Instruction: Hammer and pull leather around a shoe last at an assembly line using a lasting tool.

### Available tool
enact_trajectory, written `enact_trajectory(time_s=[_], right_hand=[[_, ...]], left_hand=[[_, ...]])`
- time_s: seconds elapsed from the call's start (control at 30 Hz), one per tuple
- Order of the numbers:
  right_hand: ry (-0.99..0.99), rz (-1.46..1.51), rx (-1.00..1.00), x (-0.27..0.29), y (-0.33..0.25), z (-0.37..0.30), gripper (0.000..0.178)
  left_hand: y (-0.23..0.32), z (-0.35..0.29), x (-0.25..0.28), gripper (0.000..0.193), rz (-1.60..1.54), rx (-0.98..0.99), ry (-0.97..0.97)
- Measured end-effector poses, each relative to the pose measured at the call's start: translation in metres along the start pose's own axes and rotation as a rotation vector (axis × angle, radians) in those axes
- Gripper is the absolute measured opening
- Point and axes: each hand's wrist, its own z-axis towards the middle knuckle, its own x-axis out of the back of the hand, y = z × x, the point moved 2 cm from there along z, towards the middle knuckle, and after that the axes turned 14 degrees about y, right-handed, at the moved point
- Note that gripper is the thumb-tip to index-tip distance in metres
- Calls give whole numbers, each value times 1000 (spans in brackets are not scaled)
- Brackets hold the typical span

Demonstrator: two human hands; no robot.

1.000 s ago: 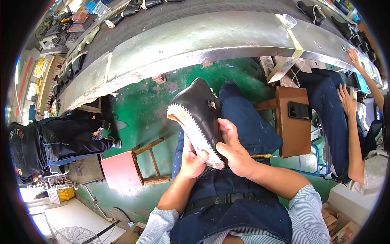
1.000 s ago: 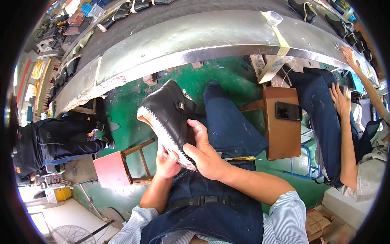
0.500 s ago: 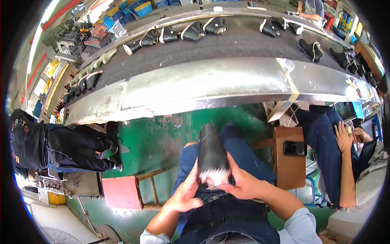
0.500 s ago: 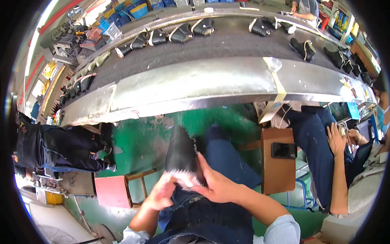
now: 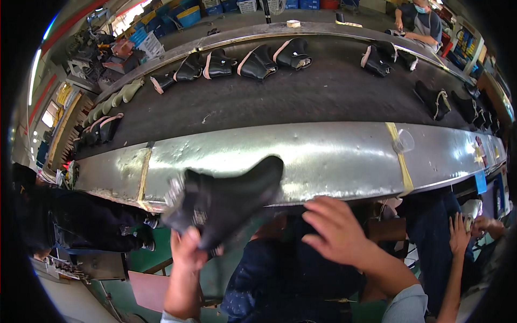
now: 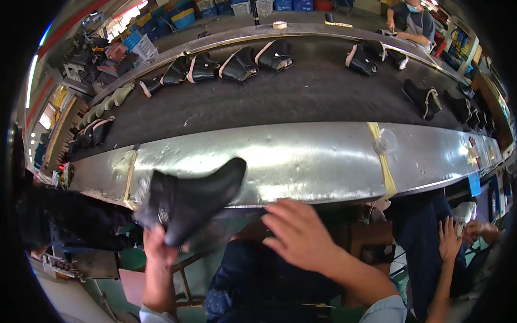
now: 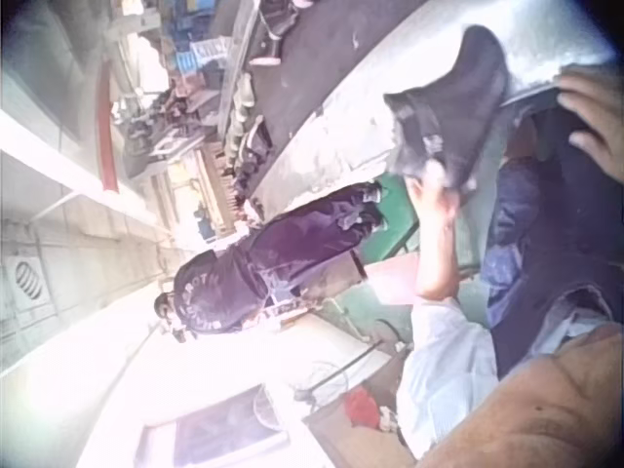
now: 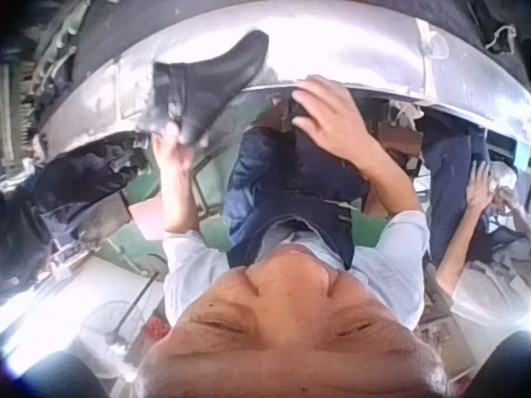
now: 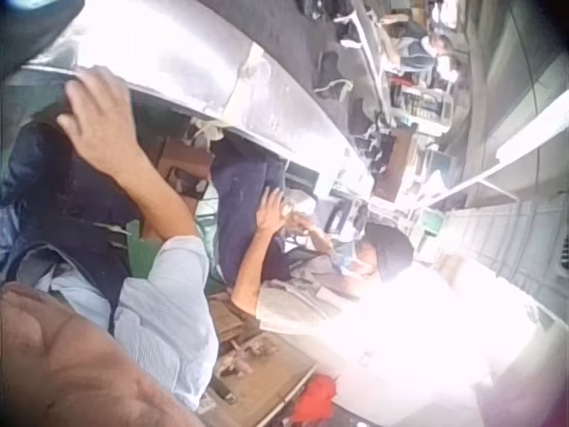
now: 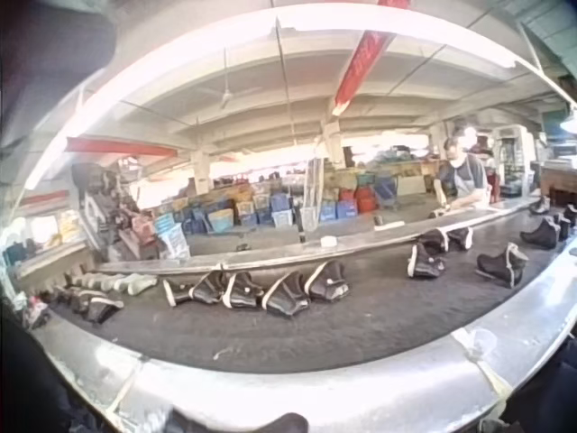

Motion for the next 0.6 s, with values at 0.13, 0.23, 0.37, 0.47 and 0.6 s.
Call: enact_trajectory(time_s=[0.13, 0.23, 0.37, 0.47, 0.6], right_hand=[[28, -64, -94, -3, 69, 24, 25], [65, -12, -227, -23, 114, 56, 13], [63, 8, -354, -71, 199, 115, 15], [80, -37, -575, -108, 278, 166, 20], [307, -53, -834, -155, 356, 225, 30]], left_hand=[[-9, 153, -22, 61, 108, -174, 21], [-23, 256, -20, 52, 231, -209, -24], [-26, 334, -6, 50, 747, -189, -51], [-19, 343, 8, 50, 816, -148, -89], [-16, 315, 15, 59, 1100, -415, 17]])
